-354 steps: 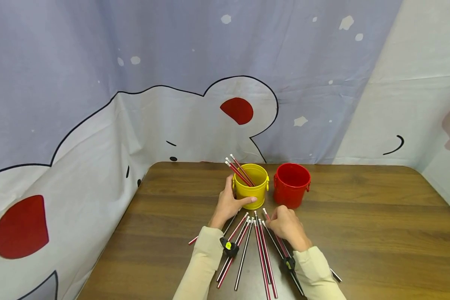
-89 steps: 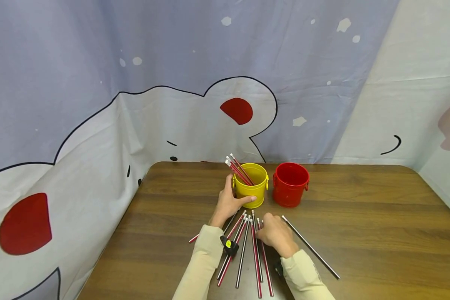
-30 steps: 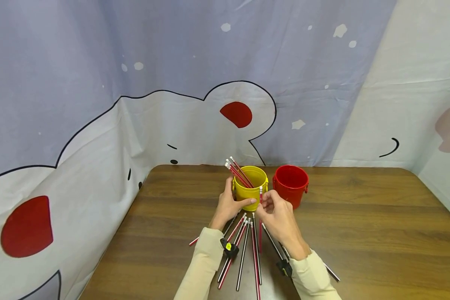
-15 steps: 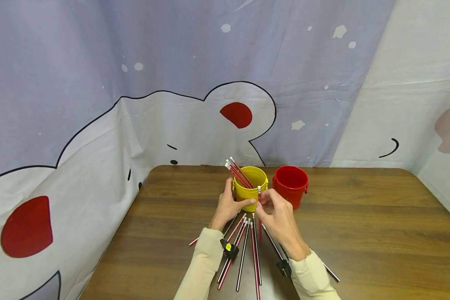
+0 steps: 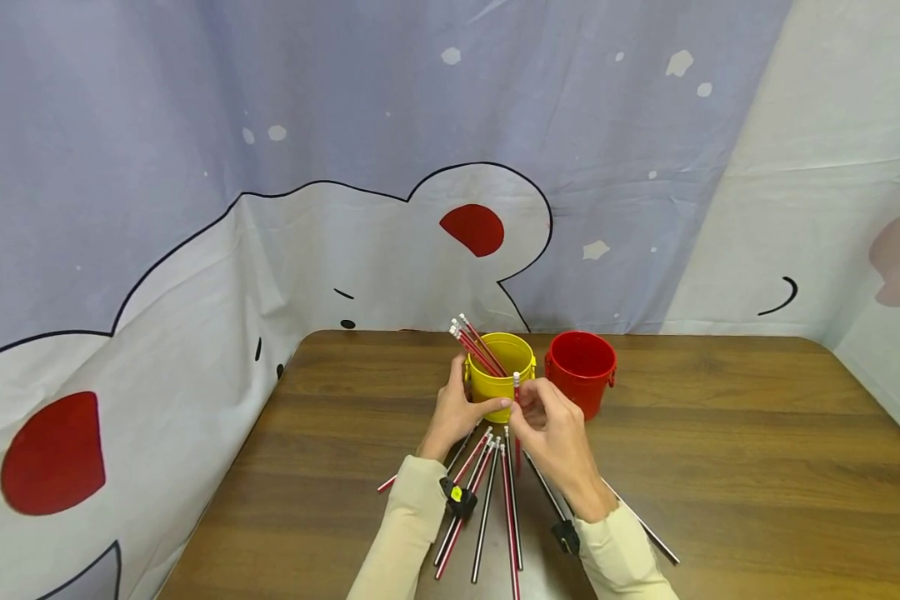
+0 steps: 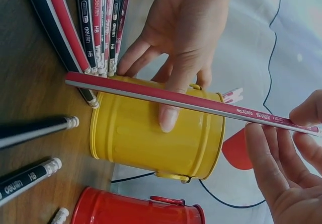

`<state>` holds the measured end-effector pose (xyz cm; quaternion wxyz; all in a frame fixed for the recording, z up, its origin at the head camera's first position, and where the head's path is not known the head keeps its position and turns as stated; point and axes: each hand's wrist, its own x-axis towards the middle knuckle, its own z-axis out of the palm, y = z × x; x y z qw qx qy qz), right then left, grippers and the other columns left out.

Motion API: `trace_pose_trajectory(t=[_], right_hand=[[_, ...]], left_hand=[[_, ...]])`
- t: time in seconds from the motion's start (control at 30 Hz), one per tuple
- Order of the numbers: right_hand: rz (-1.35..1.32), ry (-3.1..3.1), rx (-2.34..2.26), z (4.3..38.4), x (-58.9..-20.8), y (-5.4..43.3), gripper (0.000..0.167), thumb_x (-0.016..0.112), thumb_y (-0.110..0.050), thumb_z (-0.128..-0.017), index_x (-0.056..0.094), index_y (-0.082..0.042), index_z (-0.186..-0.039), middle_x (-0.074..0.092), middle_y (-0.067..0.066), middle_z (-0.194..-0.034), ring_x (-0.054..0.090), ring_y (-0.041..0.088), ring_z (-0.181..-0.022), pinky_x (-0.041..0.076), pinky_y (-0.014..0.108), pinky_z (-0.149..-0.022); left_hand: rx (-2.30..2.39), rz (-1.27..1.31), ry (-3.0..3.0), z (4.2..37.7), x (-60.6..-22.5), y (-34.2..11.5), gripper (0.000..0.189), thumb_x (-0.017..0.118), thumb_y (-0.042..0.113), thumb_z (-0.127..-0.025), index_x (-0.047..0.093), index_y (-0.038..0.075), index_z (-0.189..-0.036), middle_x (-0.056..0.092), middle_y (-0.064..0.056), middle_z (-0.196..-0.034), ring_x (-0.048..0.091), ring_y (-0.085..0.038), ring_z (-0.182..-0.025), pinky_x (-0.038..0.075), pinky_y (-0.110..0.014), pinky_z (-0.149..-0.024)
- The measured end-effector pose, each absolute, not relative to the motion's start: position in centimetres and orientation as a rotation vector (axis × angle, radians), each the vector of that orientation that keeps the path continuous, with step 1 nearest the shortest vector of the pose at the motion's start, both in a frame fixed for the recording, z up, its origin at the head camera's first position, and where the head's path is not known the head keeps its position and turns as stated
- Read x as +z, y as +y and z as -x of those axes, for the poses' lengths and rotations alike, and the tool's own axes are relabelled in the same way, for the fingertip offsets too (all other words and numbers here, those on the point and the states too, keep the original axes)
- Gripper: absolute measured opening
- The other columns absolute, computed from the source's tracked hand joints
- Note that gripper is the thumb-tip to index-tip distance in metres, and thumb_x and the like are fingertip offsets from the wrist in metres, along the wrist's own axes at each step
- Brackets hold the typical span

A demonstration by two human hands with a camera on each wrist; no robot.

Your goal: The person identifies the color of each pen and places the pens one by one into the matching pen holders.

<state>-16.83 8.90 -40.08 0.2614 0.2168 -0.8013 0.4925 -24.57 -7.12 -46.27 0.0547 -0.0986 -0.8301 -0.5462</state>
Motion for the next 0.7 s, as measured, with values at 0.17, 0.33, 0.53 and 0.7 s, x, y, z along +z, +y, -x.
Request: trace_pose_trajectory(t=[0.17, 0.33, 0.53, 0.7], right_hand=[[-0.575, -2.160, 1.342, 16.9, -40.2, 8.9, 0.019, 0.066, 0.002, -0.077, 0.056, -0.005, -0.092, 0.058, 0.001, -0.082, 0.059, 0.013, -0.067, 0.055, 0.026, -0.060], [-0.567, -2.155, 1.349, 17.0, -40.2, 8.9, 0.019, 0.067, 0.002, -0.077, 0.057, -0.005, -0.091, 0.058, 0.001, -0.081, 0.059, 0.011, -0.066, 0.054, 0.022, -0.060], [-0.573, -2.143, 1.330, 17.2, -39.5, 9.0, 0.016, 0.065, -0.001, -0.079, 0.057, -0.006, -0.092, 0.059, 0.002, -0.082, 0.058, 0.013, -0.068, 0.055, 0.027, -0.060], [-0.575, -2.115, 1.306, 17.7, -38.6, 9.0, 0.016, 0.065, 0.000, -0.078, 0.058, -0.005, -0.092, 0.060, 0.003, -0.081, 0.058, 0.013, -0.067, 0.055, 0.030, -0.057]], left_hand=[[-1.667, 0.306, -2.511, 24.5, -46.3, -7.1, 0.087, 0.077, 0.036, -0.071, 0.024, 0.028, -0.139, 0.052, -0.006, -0.127, 0.053, -0.023, -0.110, 0.045, -0.040, -0.094], [-1.680, 0.304, -2.513, 24.6, -46.5, -7.1, 0.087, 0.078, 0.037, -0.070, 0.024, 0.029, -0.138, 0.052, -0.004, -0.126, 0.053, -0.021, -0.109, 0.045, -0.039, -0.094], [-1.692, 0.305, -2.515, 24.7, -46.5, -7.1, 0.087, 0.078, 0.038, -0.070, 0.024, 0.030, -0.138, 0.051, -0.003, -0.127, 0.053, -0.021, -0.110, 0.045, -0.038, -0.093], [-1.681, 0.300, -2.520, 24.8, -46.4, -7.2, 0.088, 0.077, 0.039, -0.071, 0.023, 0.029, -0.139, 0.051, -0.005, -0.128, 0.053, -0.023, -0.111, 0.045, -0.040, -0.094]])
